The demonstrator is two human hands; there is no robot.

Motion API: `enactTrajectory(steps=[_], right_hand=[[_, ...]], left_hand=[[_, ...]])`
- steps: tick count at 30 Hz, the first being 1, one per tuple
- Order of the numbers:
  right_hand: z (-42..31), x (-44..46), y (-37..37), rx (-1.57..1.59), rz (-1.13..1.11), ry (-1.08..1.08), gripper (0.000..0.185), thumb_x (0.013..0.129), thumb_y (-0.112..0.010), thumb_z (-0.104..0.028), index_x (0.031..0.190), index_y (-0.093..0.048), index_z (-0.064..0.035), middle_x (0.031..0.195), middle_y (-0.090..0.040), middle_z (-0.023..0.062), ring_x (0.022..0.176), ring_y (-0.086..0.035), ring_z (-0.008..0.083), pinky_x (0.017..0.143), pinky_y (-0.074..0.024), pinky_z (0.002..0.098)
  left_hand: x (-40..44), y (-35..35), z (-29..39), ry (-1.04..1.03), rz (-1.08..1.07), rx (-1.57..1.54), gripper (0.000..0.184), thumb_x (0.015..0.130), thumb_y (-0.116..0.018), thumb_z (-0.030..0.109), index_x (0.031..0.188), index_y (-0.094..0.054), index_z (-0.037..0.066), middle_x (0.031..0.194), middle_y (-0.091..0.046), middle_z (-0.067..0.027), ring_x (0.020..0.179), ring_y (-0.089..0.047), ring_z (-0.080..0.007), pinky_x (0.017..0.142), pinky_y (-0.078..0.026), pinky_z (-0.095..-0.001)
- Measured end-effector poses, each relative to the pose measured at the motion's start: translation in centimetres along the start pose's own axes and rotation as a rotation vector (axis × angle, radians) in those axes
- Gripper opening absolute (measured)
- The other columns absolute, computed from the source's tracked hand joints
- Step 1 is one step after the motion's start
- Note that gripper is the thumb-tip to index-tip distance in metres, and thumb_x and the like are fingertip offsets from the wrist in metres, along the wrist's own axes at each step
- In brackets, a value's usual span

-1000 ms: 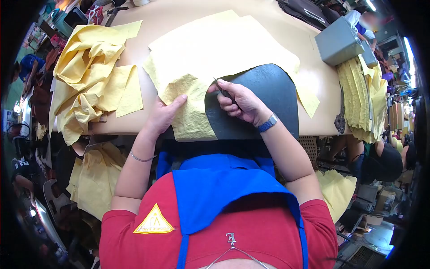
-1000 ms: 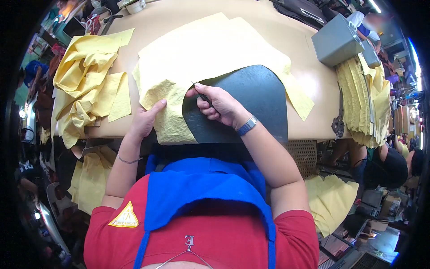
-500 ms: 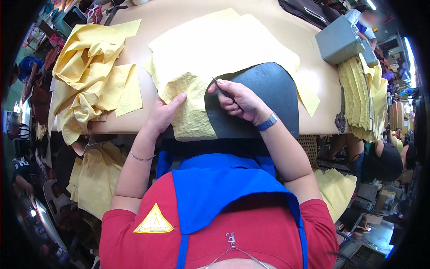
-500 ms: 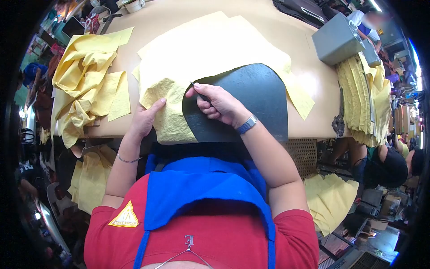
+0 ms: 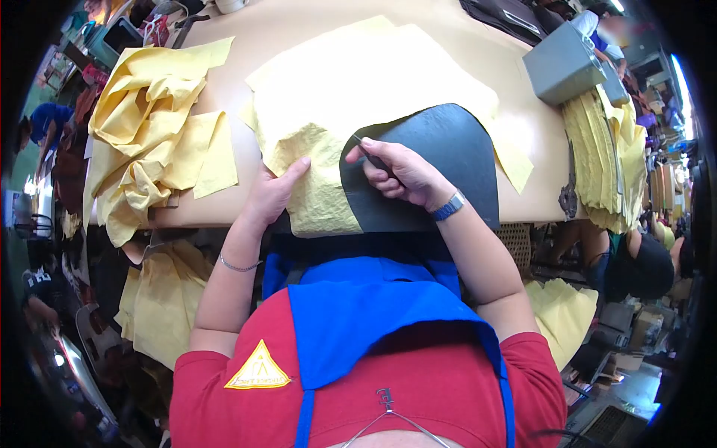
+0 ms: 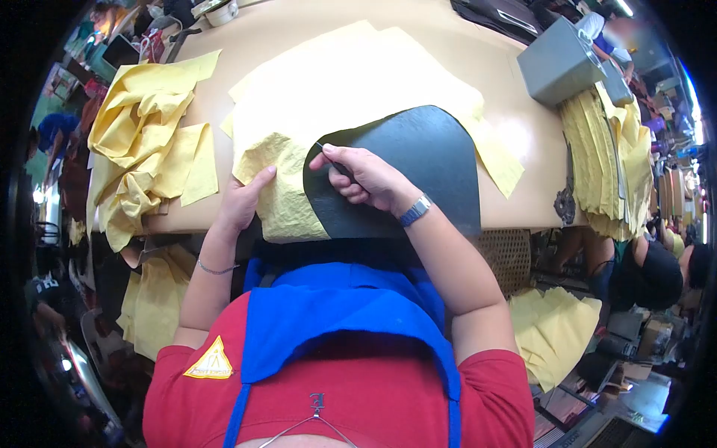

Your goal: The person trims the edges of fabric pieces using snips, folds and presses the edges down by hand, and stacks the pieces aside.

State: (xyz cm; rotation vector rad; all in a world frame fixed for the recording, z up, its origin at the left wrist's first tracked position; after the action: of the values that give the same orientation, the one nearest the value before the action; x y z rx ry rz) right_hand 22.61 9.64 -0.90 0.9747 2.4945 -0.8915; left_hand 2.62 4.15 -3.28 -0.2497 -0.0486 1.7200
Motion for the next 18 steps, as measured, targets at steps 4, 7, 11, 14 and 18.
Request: enactTrajectory(steps=[4, 7, 11, 14, 18], right_hand=[[0.3, 0.6, 0.0, -0.014, -0.002, 0.041, 0.031, 0.105, -0.043, -0.036, 0.104, -0.057, -0.0076, 0.062, -0.037, -0.0068, 0.048, -0.028, 0.0013, 0.040, -0.0238, 0.0167], [0.2, -1.0, 0.4, -0.097, 0.018, 0.095, 0.031, 0.105, -0.044, -0.036, 0.103, -0.059, -0.0081, 0.062, -0.036, -0.0071, 0.047, -0.026, 0.0003, 0.039, -0.0225, 0.0160], [-3.5, -3.4, 1.7, -1.148, 0.610, 0.896, 0.036, 0.093, -0.062, -0.037, 0.106, -0.060, -0.0031, 0.073, -0.063, 0.0105, 0.066, -0.063, 0.0227, 0.059, -0.0500, 0.0347], [-4.1, -1.2, 2.3, -1.257, 0.707, 0.707, 0.036, 0.085, -0.068, -0.035, 0.105, -0.061, -0.0045, 0.093, -0.068, 0.0154, 0.088, -0.067, 0.0321, 0.075, -0.0529, 0.0423], [-3.1, 1.3, 0.9, -1.170, 0.537, 0.739, 0.039, 0.089, -0.064, -0.038, 0.108, -0.063, -0.0044, 0.099, -0.067, 0.0174, 0.092, -0.065, 0.0341, 0.078, -0.0519, 0.0421]], left_hand=[[0.1, 0.1, 0.3, -0.042, -0.026, 0.091, 0.037, 0.094, -0.063, 0.008, 0.128, -0.055, -0.002, 0.121, -0.063, -0.0078, 0.109, -0.059, -0.0166, 0.094, -0.048, -0.0312], [-2.2, 0.1, 0.9, -0.038, -0.035, 0.196, 0.037, 0.095, -0.062, 0.010, 0.128, -0.054, -0.003, 0.123, -0.061, -0.0088, 0.113, -0.057, -0.0187, 0.098, -0.045, -0.0325], [-4.7, 3.7, 4.1, 0.046, -0.031, 0.617, 0.025, 0.090, -0.070, 0.020, 0.100, -0.062, -0.001, 0.080, -0.062, -0.0017, 0.068, -0.054, -0.0075, 0.063, -0.046, -0.0240], [-2.7, 7.6, 7.5, -0.199, 0.165, 0.689, 0.022, 0.092, -0.069, 0.019, 0.083, -0.059, 0.002, 0.072, -0.057, 0.0007, 0.063, -0.047, -0.0055, 0.059, -0.041, -0.0227], [2.2, 2.8, 11.8, -0.469, 0.058, 0.779, 0.017, 0.092, -0.066, 0.015, 0.090, -0.063, -0.001, 0.078, -0.063, -0.0039, 0.070, -0.054, -0.0084, 0.065, -0.044, -0.0248]])
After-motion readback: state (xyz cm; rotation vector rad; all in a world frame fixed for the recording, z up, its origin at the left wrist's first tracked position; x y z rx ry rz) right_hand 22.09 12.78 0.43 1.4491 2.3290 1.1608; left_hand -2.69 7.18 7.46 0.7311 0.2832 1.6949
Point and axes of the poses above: each hand's wrist, its own x-axis towards the middle knuckle, its own y-axis out of the back of the hand, z = x × y, the point moved 5 cm from there along x, towards the middle knuckle
